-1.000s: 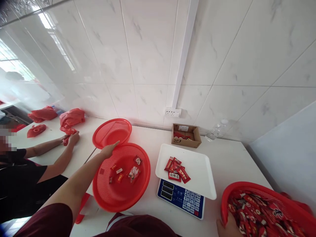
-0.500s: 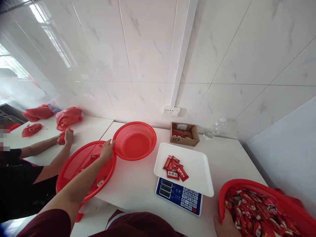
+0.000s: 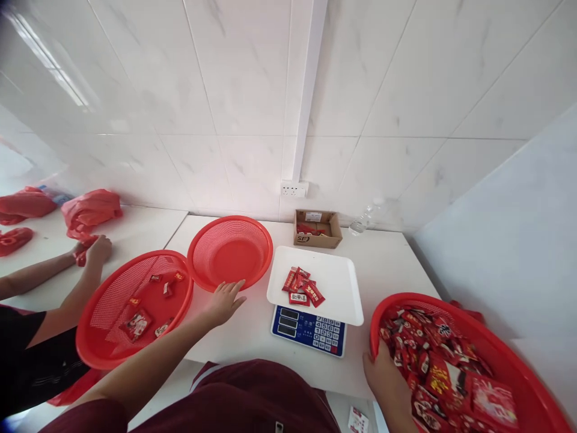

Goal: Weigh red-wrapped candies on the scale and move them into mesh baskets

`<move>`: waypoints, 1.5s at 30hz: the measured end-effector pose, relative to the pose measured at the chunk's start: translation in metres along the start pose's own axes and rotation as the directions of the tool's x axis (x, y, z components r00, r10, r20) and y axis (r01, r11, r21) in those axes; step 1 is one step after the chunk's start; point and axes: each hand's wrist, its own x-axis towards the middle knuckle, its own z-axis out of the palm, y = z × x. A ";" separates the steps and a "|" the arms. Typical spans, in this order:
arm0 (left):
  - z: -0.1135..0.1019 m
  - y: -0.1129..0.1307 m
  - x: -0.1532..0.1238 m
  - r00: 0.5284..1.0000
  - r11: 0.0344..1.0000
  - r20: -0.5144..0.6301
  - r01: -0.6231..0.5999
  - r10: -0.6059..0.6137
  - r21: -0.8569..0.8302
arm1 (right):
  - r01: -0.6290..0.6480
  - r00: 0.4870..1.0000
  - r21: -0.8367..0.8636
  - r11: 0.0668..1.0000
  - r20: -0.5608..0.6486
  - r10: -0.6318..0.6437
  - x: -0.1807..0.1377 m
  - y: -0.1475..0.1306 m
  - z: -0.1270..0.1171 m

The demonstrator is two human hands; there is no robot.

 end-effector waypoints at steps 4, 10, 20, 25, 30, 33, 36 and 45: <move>0.000 0.024 0.007 1.000 0.999 -0.009 -0.028 0.028 -0.027 | -0.075 0.992 -0.014 0.997 0.100 0.076 -0.006 -0.008 -0.009; 0.015 0.086 0.051 0.949 0.948 0.044 -0.309 0.313 -0.077 | -0.105 0.985 -0.015 0.994 0.135 0.106 -0.006 -0.012 -0.010; 0.037 0.124 0.109 0.882 0.898 0.172 -0.423 0.439 -0.120 | -0.104 0.981 -0.011 0.995 0.164 0.104 -0.007 -0.010 -0.008; 0.037 0.120 0.116 0.883 0.875 0.086 -0.438 0.462 -0.206 | -0.112 0.975 -0.027 0.993 0.189 0.115 -0.005 -0.008 -0.007; 0.046 0.120 0.118 0.897 0.878 0.063 -0.410 0.437 -0.249 | -0.101 0.979 -0.027 0.995 0.173 0.104 -0.005 -0.007 -0.006; 0.052 0.119 0.117 0.911 0.877 0.036 -0.386 0.412 -0.285 | -0.109 0.978 -0.030 0.994 0.176 0.113 -0.005 -0.007 -0.007; 0.058 0.116 0.115 0.923 0.879 0.019 -0.358 0.383 -0.315 | -0.112 0.977 -0.024 0.993 0.179 0.115 -0.005 -0.007 -0.007; 0.055 0.100 0.113 0.915 0.848 -0.214 -0.398 0.342 -0.349 | -0.108 0.981 -0.026 0.994 0.161 0.110 -0.006 -0.008 -0.007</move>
